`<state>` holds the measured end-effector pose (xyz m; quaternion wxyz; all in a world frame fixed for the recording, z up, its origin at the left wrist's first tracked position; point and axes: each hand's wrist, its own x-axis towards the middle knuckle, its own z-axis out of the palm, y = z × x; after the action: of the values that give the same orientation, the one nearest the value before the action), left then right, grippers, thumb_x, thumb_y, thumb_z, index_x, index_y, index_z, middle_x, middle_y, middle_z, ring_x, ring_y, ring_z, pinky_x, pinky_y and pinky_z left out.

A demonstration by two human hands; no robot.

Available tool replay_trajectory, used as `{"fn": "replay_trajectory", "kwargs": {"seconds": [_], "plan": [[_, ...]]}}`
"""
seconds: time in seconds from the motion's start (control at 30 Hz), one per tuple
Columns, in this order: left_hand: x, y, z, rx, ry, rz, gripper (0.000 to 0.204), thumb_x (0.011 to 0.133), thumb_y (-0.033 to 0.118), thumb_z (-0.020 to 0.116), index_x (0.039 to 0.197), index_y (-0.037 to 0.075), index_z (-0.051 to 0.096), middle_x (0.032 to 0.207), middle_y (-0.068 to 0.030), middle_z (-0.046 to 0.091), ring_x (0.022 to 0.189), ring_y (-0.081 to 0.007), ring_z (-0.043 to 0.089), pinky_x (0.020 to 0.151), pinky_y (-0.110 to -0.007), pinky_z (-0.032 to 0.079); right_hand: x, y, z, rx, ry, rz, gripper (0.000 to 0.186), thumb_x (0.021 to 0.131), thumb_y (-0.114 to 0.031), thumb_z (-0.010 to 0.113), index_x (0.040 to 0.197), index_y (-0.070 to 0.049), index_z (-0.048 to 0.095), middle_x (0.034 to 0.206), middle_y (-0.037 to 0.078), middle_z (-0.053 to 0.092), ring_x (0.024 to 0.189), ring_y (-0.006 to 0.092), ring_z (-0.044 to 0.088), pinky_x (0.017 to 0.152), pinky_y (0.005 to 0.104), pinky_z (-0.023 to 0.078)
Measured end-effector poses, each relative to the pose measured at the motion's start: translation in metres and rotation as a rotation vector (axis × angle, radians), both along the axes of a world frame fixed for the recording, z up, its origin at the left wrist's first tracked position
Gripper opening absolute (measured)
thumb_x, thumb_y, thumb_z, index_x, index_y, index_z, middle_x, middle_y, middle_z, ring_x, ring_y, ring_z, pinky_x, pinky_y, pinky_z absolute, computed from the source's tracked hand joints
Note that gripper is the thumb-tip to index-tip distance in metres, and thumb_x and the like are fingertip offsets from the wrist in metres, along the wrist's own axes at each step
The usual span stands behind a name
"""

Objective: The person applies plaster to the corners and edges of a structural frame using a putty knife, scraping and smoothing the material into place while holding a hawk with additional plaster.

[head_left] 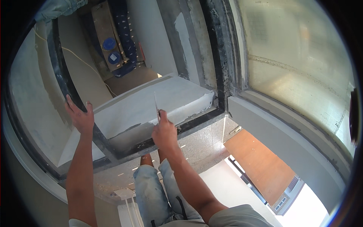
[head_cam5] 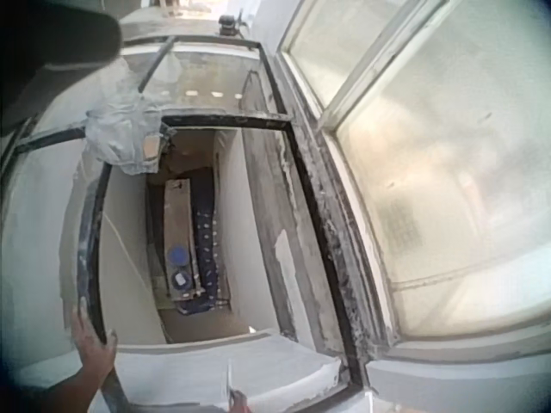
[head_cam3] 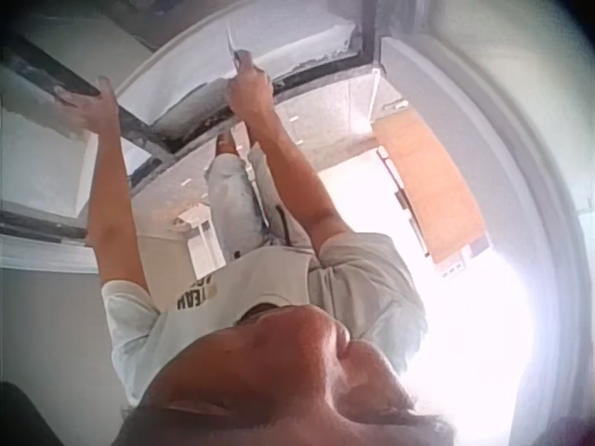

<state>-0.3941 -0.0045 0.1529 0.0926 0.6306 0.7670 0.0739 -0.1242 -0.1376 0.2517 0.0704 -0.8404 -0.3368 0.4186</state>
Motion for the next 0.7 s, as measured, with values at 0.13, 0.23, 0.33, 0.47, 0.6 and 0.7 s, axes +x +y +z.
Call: {"fn": "replay_trajectory", "kwargs": {"seconds": [0.13, 0.23, 0.33, 0.47, 0.6, 0.7], "plan": [[-0.001, 0.005, -0.007, -0.009, -0.027, 0.025, 0.089, 0.089, 0.034, 0.071, 0.162, 0.020, 0.023, 0.156, -0.0207, 0.035, 0.135, -0.0446, 0.050, 0.103, -0.054, 0.051, 0.146, 0.083, -0.002, -0.354, -0.311, 0.447, 0.039, 0.085, -0.008, 0.059, 0.123, -0.006, 0.062, 0.113, 0.028, 0.071, 0.109, 0.0466, 0.068, 0.095, 0.0544, 0.054], [0.001, 0.005, -0.009, -0.060, -0.016, 0.052, 0.091, 0.088, 0.036, 0.072, 0.162, 0.024, 0.022, 0.158, -0.0155, 0.033, 0.132, -0.0415, 0.053, 0.099, -0.053, 0.055, 0.216, 0.130, -0.071, -0.821, -0.347, 0.687, 0.043, 0.083, -0.009, 0.057, 0.124, -0.005, 0.069, 0.122, 0.025, 0.070, 0.116, 0.0420, 0.068, 0.098, 0.0492, 0.054], [-0.007, 0.002, -0.016, -0.084, 0.013, 0.077, 0.091, 0.087, 0.037, 0.072, 0.162, 0.024, 0.022, 0.157, -0.0163, 0.034, 0.130, -0.0416, 0.055, 0.097, -0.053, 0.056, 0.210, 0.155, -0.128, -1.041, -0.309, 0.985, 0.044, 0.078, -0.003, 0.059, 0.120, -0.007, 0.074, 0.121, 0.021, 0.072, 0.108, 0.0366, 0.071, 0.090, 0.0465, 0.056], [-0.011, 0.002, -0.024, 0.018, -0.059, 0.037, 0.089, 0.087, 0.039, 0.072, 0.162, 0.025, 0.024, 0.156, -0.0172, 0.037, 0.130, -0.0417, 0.056, 0.094, -0.053, 0.057, 0.235, 0.154, -0.176, -1.265, -0.291, 1.218, 0.040, 0.077, -0.014, 0.065, 0.114, -0.006, 0.077, 0.115, 0.021, 0.072, 0.101, 0.0333, 0.070, 0.086, 0.0392, 0.054], [-0.014, -0.004, -0.023, 0.016, -0.064, 0.043, 0.089, 0.086, 0.039, 0.072, 0.161, 0.026, 0.026, 0.155, -0.0179, 0.039, 0.130, -0.0416, 0.056, 0.093, -0.052, 0.058, 0.223, 0.128, -0.183, -1.336, -0.232, 1.201, 0.041, 0.076, -0.011, 0.067, 0.116, -0.009, 0.075, 0.117, 0.021, 0.071, 0.102, 0.0304, 0.071, 0.080, 0.0434, 0.054], [-0.010, -0.001, -0.024, 0.045, -0.037, 0.025, 0.088, 0.088, 0.037, 0.072, 0.161, 0.023, 0.027, 0.154, -0.0151, 0.041, 0.129, -0.0391, 0.057, 0.093, -0.049, 0.059, 0.202, 0.128, -0.180, -1.323, -0.164, 1.244, 0.038, 0.078, -0.012, 0.067, 0.115, -0.005, 0.074, 0.119, 0.021, 0.070, 0.106, 0.0318, 0.070, 0.085, 0.0446, 0.055]]}}
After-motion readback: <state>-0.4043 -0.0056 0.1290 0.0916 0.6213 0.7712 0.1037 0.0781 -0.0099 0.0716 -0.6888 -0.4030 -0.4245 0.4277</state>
